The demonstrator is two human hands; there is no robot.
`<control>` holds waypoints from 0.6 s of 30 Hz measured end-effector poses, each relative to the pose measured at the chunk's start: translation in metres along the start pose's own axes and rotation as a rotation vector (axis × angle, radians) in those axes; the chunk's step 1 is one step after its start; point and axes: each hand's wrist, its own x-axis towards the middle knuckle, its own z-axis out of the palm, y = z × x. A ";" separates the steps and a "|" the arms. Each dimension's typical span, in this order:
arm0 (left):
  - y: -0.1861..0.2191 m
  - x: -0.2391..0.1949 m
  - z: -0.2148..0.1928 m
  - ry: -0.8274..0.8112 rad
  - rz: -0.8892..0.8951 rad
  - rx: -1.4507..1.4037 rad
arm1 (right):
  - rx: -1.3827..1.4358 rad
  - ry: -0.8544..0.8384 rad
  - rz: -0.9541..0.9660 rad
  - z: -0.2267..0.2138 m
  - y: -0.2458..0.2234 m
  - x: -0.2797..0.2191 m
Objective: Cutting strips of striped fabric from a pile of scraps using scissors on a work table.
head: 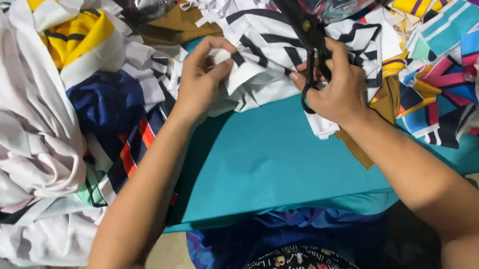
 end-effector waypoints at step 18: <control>0.028 -0.020 0.004 -0.475 -0.016 -0.114 | -0.118 -0.015 0.025 -0.004 0.018 -0.001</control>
